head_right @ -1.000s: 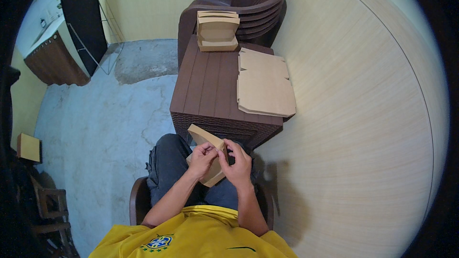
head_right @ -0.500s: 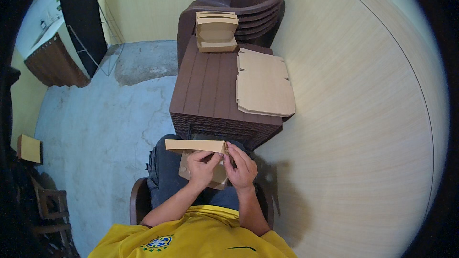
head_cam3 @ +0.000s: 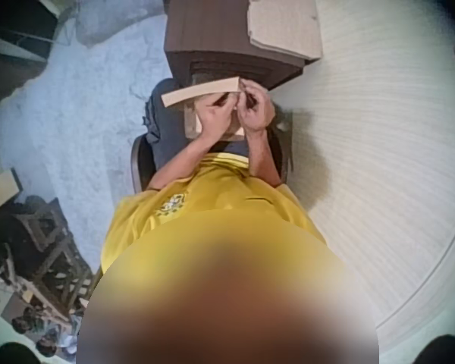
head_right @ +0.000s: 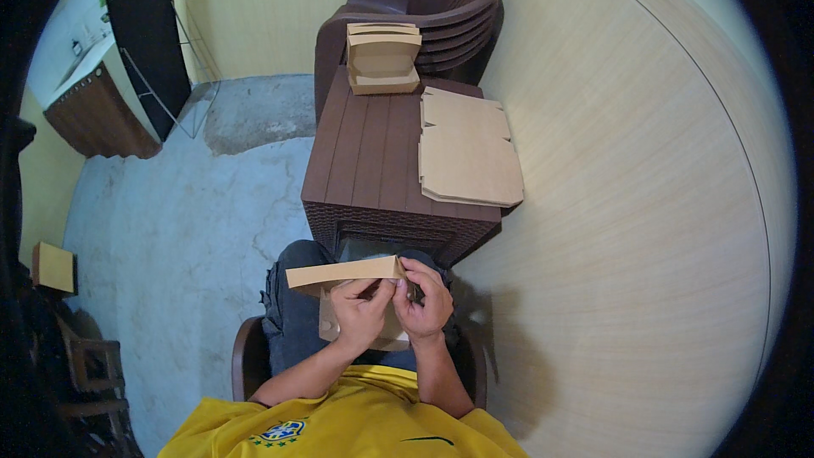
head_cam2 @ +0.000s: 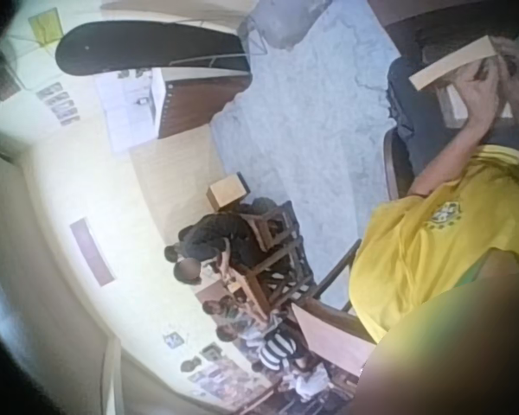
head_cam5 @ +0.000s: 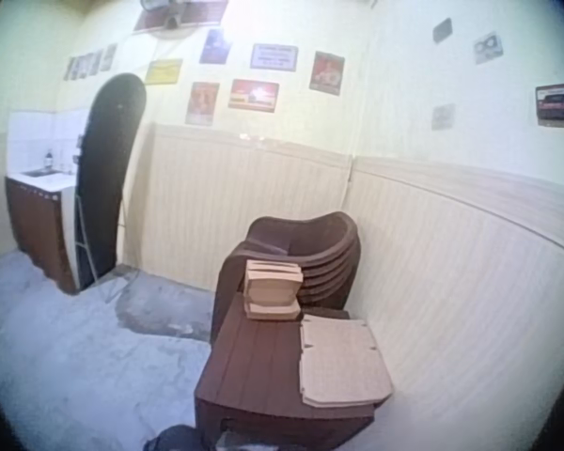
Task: The person assembles small cardboard boxes by folding flat pieces along pre-scored lines and interlocking tabs. They handle each piece by hand, fold edges, and stack completed boxes on a nearby table.
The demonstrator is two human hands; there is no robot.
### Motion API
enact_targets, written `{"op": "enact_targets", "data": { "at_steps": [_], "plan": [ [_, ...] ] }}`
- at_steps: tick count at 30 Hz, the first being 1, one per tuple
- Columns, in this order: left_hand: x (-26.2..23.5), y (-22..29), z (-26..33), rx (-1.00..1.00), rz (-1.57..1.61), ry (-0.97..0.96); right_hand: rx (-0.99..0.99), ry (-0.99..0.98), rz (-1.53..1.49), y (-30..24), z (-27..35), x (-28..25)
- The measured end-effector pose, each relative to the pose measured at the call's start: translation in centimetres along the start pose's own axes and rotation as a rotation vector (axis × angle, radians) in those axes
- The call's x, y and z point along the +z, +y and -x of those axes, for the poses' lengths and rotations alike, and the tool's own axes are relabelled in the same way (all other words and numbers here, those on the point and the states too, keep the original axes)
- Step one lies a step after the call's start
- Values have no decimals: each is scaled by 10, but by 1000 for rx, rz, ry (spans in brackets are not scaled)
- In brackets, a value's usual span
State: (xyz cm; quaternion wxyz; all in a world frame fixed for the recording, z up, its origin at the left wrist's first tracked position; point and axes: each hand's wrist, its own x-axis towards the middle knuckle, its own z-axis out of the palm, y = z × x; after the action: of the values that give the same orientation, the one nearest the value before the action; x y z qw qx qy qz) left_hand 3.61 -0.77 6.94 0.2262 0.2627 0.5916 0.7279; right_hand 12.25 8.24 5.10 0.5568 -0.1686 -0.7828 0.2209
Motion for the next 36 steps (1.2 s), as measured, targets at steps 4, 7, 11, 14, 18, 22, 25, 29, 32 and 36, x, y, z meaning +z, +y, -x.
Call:
{"op": "enact_targets", "data": {
  "at_steps": [4,7,11,14,18,22,25,29,32,36],
  "plan": [
    [2,-3,2,-128,244,19,-21,5,-41,0,2,2],
    [3,-6,2,-144,258,21,6,-19,-32,-1,0,0],
    [3,-10,0,-295,332,-25,17,-46,22,-1,-6,-4],
    [9,-16,-2,-409,642,-25,3,-29,12,-3,-8,-4],
    [6,-24,-2,-463,732,-87,12,-6,15,-8,-9,-4],
    [2,-27,-3,-482,802,-131,6,-24,69,-13,-12,-7],
    [2,-25,-4,-348,379,-63,46,-33,29,-14,-12,-7],
    [9,-21,-3,-186,396,-13,116,22,-57,-13,-11,-3],
    [9,-22,-6,-123,373,-32,132,27,-128,-13,-11,-1],
    [5,-27,-12,-153,388,-78,127,-3,-153,-14,-12,-2]
  ]
}}
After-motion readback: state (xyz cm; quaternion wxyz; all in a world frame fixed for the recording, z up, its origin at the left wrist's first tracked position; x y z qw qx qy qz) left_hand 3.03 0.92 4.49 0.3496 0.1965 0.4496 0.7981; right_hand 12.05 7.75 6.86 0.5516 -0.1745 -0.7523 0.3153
